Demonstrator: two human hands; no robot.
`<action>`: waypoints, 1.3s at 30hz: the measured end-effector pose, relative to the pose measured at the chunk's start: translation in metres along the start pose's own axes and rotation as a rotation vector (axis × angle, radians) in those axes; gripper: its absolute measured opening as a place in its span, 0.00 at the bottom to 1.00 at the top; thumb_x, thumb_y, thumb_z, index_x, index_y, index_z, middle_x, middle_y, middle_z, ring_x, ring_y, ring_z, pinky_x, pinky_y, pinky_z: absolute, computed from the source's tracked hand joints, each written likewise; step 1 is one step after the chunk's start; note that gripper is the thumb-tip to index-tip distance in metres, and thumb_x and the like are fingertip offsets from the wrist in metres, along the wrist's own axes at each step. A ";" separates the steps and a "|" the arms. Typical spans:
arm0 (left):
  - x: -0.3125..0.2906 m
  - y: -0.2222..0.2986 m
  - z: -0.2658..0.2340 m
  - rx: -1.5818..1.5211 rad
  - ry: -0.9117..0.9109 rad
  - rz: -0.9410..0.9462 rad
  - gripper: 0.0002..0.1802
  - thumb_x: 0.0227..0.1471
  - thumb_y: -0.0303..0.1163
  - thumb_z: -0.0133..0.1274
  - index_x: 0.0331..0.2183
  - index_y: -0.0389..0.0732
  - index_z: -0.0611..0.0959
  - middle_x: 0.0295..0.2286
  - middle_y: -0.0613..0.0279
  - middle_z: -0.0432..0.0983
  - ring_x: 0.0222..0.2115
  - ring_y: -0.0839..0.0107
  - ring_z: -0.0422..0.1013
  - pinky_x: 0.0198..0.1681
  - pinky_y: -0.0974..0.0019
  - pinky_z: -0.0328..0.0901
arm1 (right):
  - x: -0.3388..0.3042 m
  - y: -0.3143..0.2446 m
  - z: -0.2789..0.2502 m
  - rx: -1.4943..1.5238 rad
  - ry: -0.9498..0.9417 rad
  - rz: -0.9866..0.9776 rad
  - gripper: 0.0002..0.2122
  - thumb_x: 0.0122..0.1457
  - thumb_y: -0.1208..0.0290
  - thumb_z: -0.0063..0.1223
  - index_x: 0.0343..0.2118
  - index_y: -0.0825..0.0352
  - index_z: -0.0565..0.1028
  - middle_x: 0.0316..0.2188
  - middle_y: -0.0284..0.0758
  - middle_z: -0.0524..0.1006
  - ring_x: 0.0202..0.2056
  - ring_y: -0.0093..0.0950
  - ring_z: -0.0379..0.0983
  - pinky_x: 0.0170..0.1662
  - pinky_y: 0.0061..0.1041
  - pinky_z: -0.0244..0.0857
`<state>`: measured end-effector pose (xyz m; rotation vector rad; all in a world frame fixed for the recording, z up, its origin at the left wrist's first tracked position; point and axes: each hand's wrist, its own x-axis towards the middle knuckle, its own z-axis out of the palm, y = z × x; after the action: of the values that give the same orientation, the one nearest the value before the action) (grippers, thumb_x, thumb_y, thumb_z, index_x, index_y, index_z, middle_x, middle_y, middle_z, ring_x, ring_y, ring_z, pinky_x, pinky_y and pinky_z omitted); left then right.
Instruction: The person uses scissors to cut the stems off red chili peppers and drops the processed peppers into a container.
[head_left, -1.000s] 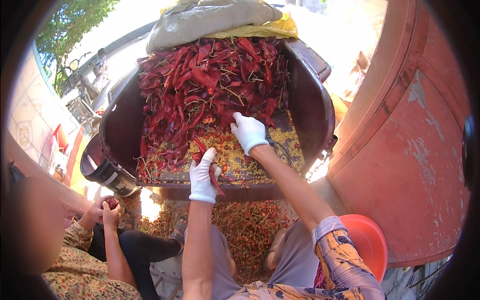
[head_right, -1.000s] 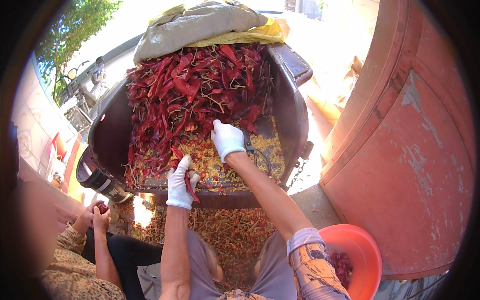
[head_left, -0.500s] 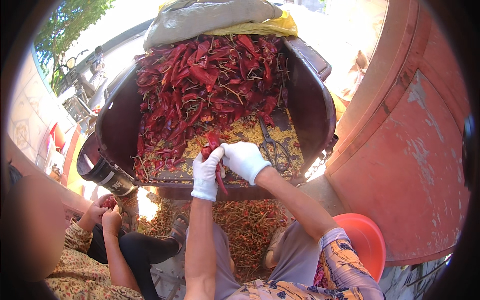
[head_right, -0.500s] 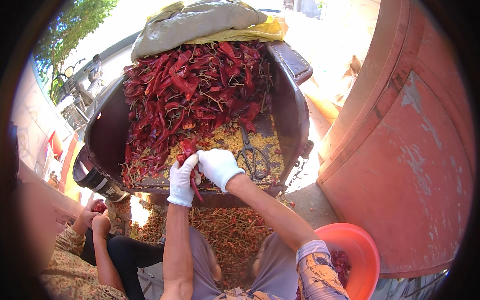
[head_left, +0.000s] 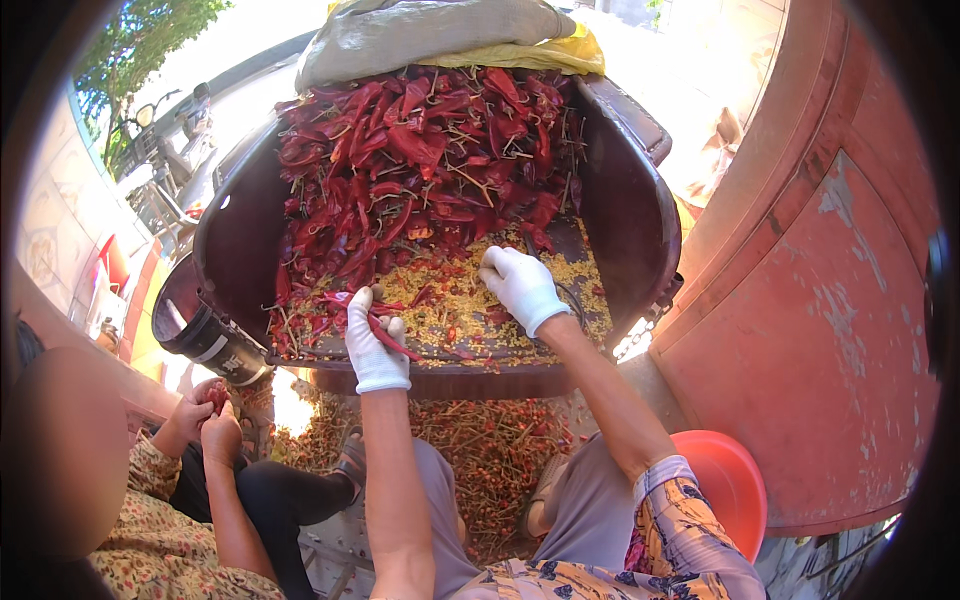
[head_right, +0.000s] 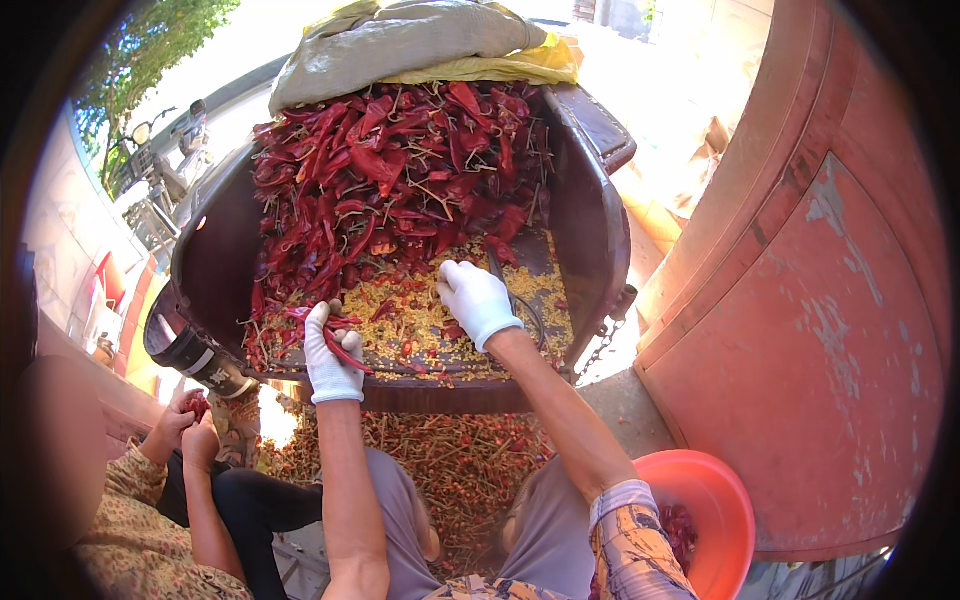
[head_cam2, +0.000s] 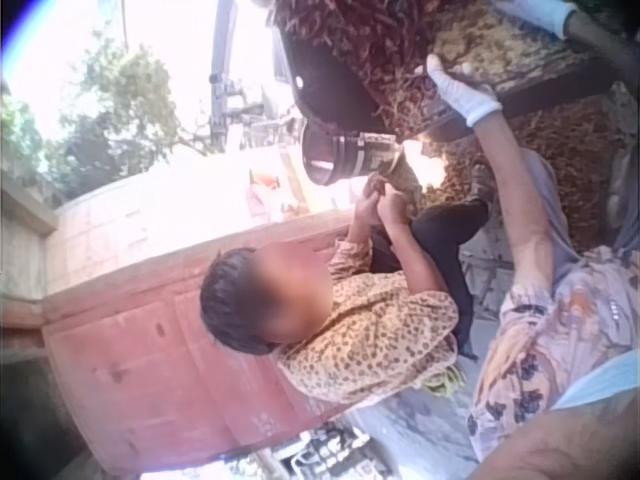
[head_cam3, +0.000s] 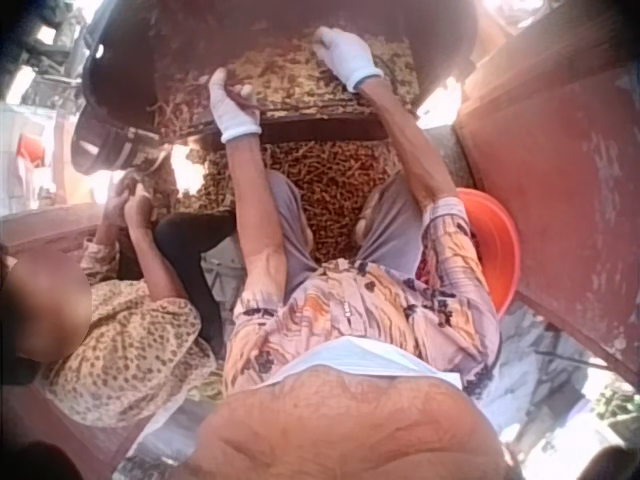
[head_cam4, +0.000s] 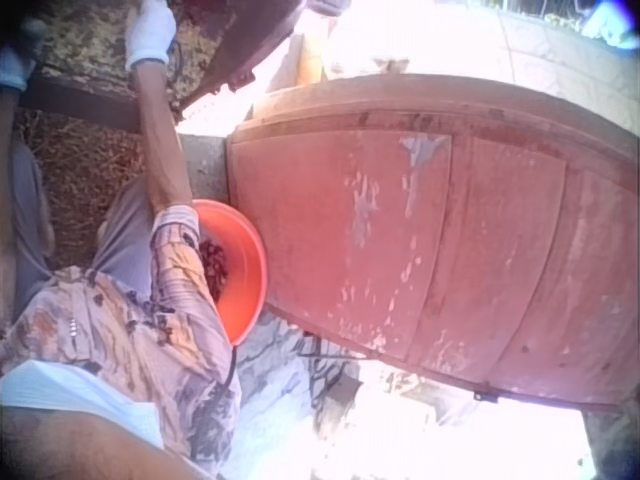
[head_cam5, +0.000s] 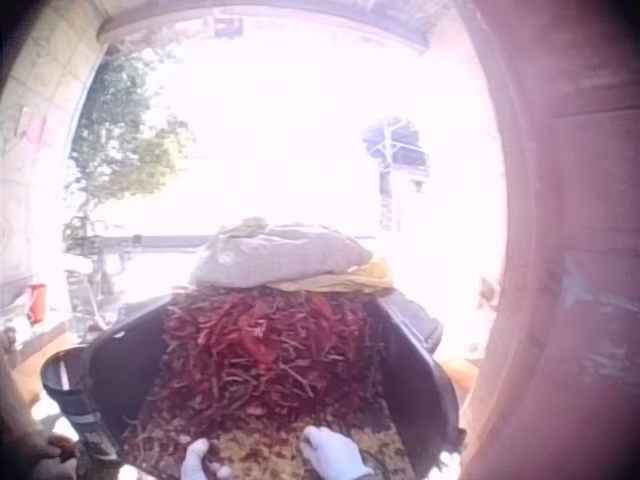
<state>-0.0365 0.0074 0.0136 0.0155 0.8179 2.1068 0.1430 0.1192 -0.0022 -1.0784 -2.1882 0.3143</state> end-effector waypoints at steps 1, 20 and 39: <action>0.003 0.000 -0.004 -0.006 -0.029 -0.007 0.11 0.58 0.35 0.53 0.34 0.37 0.77 0.17 0.73 0.64 0.13 0.85 0.56 0.13 0.79 0.53 | 0.004 -0.001 0.002 0.131 -0.008 -0.006 0.07 0.56 0.65 0.53 0.33 0.61 0.73 0.29 0.42 0.74 0.33 0.44 0.74 0.36 0.41 0.67; 0.008 -0.001 -0.010 0.068 -0.057 -0.056 0.10 0.57 0.36 0.54 0.32 0.39 0.76 0.21 0.70 0.68 0.15 0.85 0.60 0.14 0.78 0.55 | 0.022 -0.031 0.027 0.123 -0.074 -0.216 0.07 0.52 0.72 0.52 0.34 0.58 0.75 0.30 0.40 0.74 0.33 0.43 0.73 0.37 0.38 0.69; -0.003 -0.001 0.000 0.344 -0.130 0.179 0.09 0.51 0.30 0.58 0.35 0.39 0.79 0.21 0.70 0.71 0.13 0.81 0.64 0.12 0.77 0.61 | 0.010 -0.018 -0.022 1.086 -0.266 0.429 0.09 0.62 0.70 0.51 0.41 0.68 0.75 0.25 0.26 0.74 0.20 0.14 0.68 0.21 0.16 0.63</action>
<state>-0.0334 0.0053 0.0135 0.4182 1.1237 2.0779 0.1421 0.1136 0.0275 -0.8377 -1.5209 1.6700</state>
